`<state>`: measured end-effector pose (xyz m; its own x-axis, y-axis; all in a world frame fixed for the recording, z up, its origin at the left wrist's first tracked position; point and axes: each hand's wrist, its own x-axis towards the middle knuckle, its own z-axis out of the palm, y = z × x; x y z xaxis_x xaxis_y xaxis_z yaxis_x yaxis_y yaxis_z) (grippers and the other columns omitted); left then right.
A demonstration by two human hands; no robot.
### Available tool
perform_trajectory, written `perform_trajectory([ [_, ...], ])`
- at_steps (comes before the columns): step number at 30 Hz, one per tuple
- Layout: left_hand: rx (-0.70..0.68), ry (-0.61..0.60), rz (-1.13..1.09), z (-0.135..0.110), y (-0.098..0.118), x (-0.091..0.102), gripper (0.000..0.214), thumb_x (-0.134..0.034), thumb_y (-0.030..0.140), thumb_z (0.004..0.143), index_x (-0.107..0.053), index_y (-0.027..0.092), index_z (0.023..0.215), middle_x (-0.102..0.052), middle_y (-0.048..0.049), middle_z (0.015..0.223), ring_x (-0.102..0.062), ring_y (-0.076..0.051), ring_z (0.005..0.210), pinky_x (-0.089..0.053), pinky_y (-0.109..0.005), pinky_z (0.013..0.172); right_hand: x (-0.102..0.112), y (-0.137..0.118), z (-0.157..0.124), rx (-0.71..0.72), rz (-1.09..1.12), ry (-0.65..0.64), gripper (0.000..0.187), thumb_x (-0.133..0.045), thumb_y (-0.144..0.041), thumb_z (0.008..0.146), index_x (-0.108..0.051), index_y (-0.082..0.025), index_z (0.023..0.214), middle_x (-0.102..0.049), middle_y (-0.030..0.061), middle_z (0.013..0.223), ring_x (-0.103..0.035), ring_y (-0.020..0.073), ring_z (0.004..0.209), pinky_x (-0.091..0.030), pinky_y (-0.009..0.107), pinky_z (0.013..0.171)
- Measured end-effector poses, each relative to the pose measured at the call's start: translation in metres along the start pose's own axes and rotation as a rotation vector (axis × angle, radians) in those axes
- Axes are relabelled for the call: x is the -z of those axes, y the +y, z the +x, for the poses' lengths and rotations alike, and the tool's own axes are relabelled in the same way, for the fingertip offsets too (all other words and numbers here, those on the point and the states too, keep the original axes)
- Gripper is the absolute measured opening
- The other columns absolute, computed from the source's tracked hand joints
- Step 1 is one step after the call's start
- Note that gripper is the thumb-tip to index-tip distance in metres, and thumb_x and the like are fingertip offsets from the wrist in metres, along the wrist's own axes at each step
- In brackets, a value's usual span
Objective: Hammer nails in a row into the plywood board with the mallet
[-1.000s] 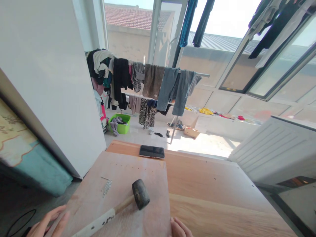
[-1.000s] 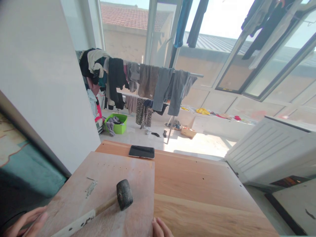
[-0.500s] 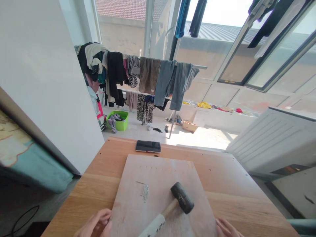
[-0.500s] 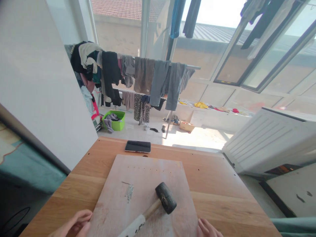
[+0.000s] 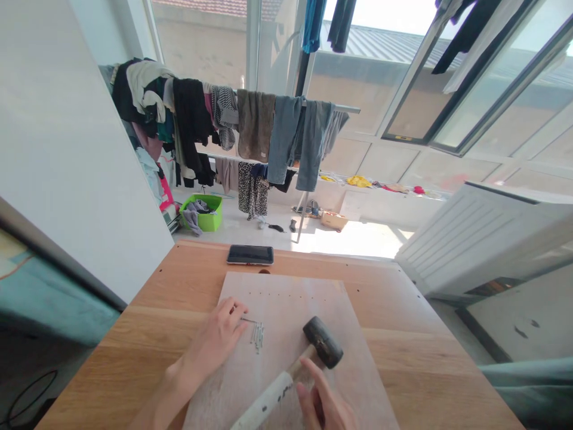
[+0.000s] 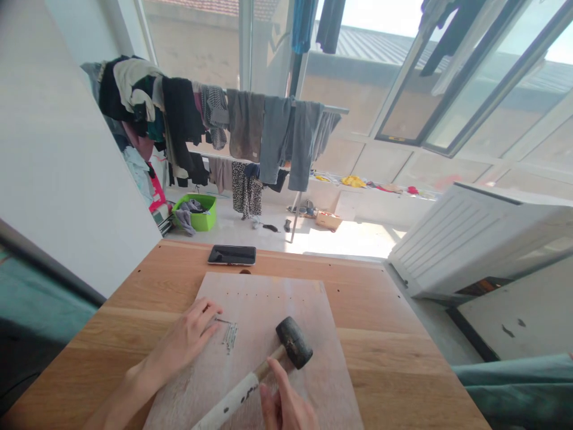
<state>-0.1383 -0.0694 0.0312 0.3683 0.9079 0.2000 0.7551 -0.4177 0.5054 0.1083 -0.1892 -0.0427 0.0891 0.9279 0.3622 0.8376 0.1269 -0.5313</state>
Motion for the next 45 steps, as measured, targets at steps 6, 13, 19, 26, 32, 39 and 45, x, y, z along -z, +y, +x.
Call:
perform_trajectory([
  [6, 0.006, -0.022, -0.009, 0.001, 0.002, -0.005, 0.018, -0.045, 0.014, 0.097, -0.059, 0.019, 0.088, -0.059, -0.0041, 0.098, -0.060, -0.019, 0.094, -0.052, -0.035, 0.087, -0.009, -0.006, 0.012, 0.113, -0.061, -0.091, 0.061, -0.023, -0.058, 0.104, -0.073, -0.024, 0.118, -0.072, 0.0021, 0.058, -0.068, 0.0198, 0.042, -0.050, 0.023, 0.042],
  [13, 0.032, 0.009, -0.013, -0.026, 0.012, -0.008, 0.019, -0.041, 0.014, 0.101, -0.057, 0.019, 0.091, -0.061, -0.0035, 0.094, -0.061, -0.019, 0.087, -0.051, -0.033, 0.079, -0.007, -0.005, 0.012, 0.112, -0.064, -0.099, 0.057, -0.023, -0.057, 0.105, -0.069, -0.026, 0.117, -0.073, -0.0009, 0.059, -0.071, 0.0206, 0.046, -0.049, 0.024, 0.042],
  [19, 0.098, 0.047, -0.083, -0.039, 0.027, -0.011, 0.017, -0.044, 0.021, 0.102, -0.060, 0.021, 0.094, -0.066, -0.0015, 0.090, -0.065, -0.017, 0.084, -0.052, -0.029, 0.077, -0.002, -0.012, 0.020, 0.001, 0.113, -0.129, 0.054, -0.028, -0.065, 0.102, -0.067, -0.028, 0.093, -0.065, -0.0033, 0.048, -0.069, 0.0201, 0.045, -0.046, 0.024, 0.045],
  [26, 0.049, 0.032, -0.174, -0.019, 0.042, -0.015, 0.015, -0.055, 0.014, 0.091, -0.068, 0.020, 0.088, -0.068, -0.0028, 0.089, -0.065, -0.016, 0.081, -0.053, -0.027, 0.079, 0.015, -0.014, 0.020, -0.546, 0.905, -0.176, 0.056, -0.063, -0.078, 0.076, -0.059, -0.022, 0.078, -0.077, 0.0063, 0.076, -0.071, 0.0203, 0.060, -0.053, 0.024, 0.050],
  [32, -0.021, 0.030, -0.311, 0.022, 0.056, -0.034, 0.018, -0.056, 0.021, 0.093, -0.075, 0.020, 0.092, -0.070, -0.0055, 0.096, -0.066, -0.017, 0.087, -0.052, -0.028, 0.084, 0.046, 0.012, 0.023, -0.674, 1.132, -0.270, 0.056, -0.079, -0.068, 0.067, -0.048, -0.025, 0.085, -0.077, 0.0107, 0.097, -0.070, 0.0224, 0.054, -0.053, 0.030, 0.037],
  [39, -0.121, -0.038, -0.411, 0.096, 0.077, -0.072, 0.019, -0.061, 0.016, 0.088, -0.073, 0.020, 0.101, -0.077, -0.0032, 0.093, -0.070, -0.017, 0.085, -0.053, -0.029, 0.085, 0.061, 0.038, 0.045, -0.615, 0.922, 0.060, 0.051, -0.077, -0.053, 0.075, -0.036, -0.028, 0.091, -0.074, 0.0025, 0.096, -0.058, 0.0112, 0.045, -0.045, 0.023, 0.038],
  [45, 0.018, 0.039, -0.540, 0.138, 0.117, -0.115, 0.016, -0.067, 0.014, 0.084, -0.072, 0.020, 0.098, -0.080, -0.0026, 0.093, -0.074, -0.017, 0.085, -0.056, -0.027, 0.081, 0.061, 0.047, 0.061, -0.651, 0.784, 0.059, 0.061, -0.071, -0.047, 0.075, -0.040, -0.026, 0.122, -0.073, 0.0037, 0.096, -0.058, 0.0139, 0.044, -0.047, 0.026, 0.036],
])
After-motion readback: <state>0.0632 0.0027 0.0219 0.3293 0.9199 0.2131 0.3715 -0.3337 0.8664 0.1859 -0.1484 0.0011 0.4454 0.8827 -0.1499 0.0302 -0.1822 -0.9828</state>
